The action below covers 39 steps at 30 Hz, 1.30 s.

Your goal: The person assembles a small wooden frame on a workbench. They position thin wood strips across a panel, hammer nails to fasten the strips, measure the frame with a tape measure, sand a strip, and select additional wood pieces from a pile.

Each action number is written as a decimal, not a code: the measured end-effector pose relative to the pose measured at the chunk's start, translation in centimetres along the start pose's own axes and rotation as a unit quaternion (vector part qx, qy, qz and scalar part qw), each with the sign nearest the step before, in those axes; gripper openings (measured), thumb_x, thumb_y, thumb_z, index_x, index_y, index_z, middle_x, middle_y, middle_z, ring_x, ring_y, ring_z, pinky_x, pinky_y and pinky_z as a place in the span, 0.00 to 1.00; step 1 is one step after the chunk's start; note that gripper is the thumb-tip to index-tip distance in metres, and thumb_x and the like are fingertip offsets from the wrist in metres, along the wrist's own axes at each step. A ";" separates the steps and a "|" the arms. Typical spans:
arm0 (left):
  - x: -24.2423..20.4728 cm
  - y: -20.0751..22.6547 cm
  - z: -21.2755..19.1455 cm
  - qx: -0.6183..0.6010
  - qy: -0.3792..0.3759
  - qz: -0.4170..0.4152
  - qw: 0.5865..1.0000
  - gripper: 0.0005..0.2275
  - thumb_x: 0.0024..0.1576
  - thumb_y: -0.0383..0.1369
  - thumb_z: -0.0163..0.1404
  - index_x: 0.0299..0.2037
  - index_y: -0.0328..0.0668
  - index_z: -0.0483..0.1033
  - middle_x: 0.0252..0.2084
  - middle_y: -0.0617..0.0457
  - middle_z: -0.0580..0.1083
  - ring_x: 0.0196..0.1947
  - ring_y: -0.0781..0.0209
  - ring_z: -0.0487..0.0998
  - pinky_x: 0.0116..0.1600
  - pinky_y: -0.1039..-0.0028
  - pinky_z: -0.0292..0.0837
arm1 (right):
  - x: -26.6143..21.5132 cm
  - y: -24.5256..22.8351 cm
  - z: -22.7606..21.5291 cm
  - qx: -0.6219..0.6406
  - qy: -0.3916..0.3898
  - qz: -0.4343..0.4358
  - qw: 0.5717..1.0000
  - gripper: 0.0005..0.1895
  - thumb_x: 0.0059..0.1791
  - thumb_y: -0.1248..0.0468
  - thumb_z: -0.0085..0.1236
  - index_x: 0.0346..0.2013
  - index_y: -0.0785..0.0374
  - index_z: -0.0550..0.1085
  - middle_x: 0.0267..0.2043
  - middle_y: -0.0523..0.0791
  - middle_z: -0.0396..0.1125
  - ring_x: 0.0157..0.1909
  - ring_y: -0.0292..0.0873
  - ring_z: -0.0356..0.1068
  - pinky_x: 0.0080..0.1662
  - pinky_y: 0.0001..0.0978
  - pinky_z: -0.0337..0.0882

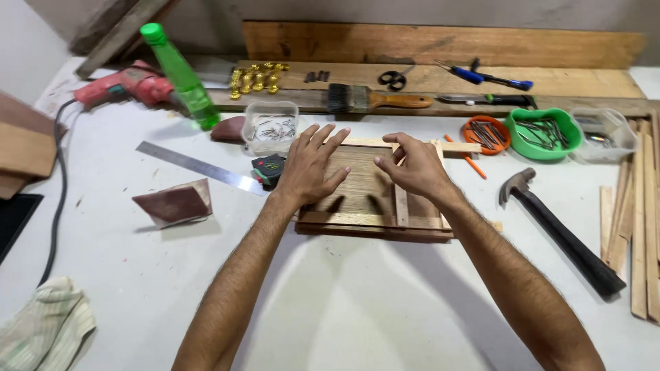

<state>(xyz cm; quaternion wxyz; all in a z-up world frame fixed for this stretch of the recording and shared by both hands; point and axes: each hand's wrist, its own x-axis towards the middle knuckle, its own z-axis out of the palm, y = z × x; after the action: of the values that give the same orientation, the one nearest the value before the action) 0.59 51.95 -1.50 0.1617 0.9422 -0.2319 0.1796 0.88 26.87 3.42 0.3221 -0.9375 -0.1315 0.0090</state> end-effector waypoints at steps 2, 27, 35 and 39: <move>-1.3 -1.4 -2.4 0.020 0.002 -0.029 0.999 0.35 0.56 0.49 0.57 0.74 0.61 0.56 0.71 0.45 0.60 0.72 0.40 0.56 0.72 0.47 0.53 | 1.1 -2.0 1.4 -0.010 -0.025 -0.027 0.999 0.30 0.49 0.51 0.63 0.61 0.64 0.71 0.31 0.47 0.76 0.34 0.42 0.78 0.38 0.39 0.78; -10.0 -11.7 -2.4 -0.217 0.093 -0.179 0.955 0.24 0.58 0.27 0.51 0.65 0.25 0.63 0.57 0.29 0.73 0.56 0.35 0.75 0.60 0.56 0.73 | 11.4 -12.4 17.9 -0.240 -0.158 -0.290 0.913 0.46 0.34 0.51 0.78 0.62 0.60 0.69 0.54 0.47 0.72 0.51 0.47 0.66 0.58 0.41 0.67; -6.8 -8.4 -6.2 -0.308 0.184 -0.239 0.902 0.14 0.60 0.28 0.51 0.54 0.31 0.75 0.45 0.39 0.80 0.41 0.52 0.83 0.45 0.67 0.80 | 8.0 -14.1 10.9 -0.081 -0.126 -0.311 0.939 0.44 0.35 0.52 0.76 0.63 0.59 0.70 0.51 0.47 0.72 0.50 0.48 0.65 0.55 0.42 0.70; -4.5 -4.8 -8.7 -0.438 0.118 -0.271 0.849 0.11 0.61 0.30 0.54 0.50 0.33 0.79 0.36 0.50 0.82 0.34 0.69 0.81 0.40 0.78 0.79 | 5.4 -11.9 6.6 -0.014 -0.039 -0.355 0.934 0.42 0.36 0.51 0.76 0.63 0.57 0.74 0.50 0.48 0.73 0.49 0.50 0.65 0.52 0.44 0.70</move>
<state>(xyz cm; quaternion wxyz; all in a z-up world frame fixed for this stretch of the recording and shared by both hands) -3.05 61.08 3.20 0.6260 0.7707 -0.0009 0.1187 2.60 41.18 5.78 0.2856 -0.8329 -0.4687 -0.0711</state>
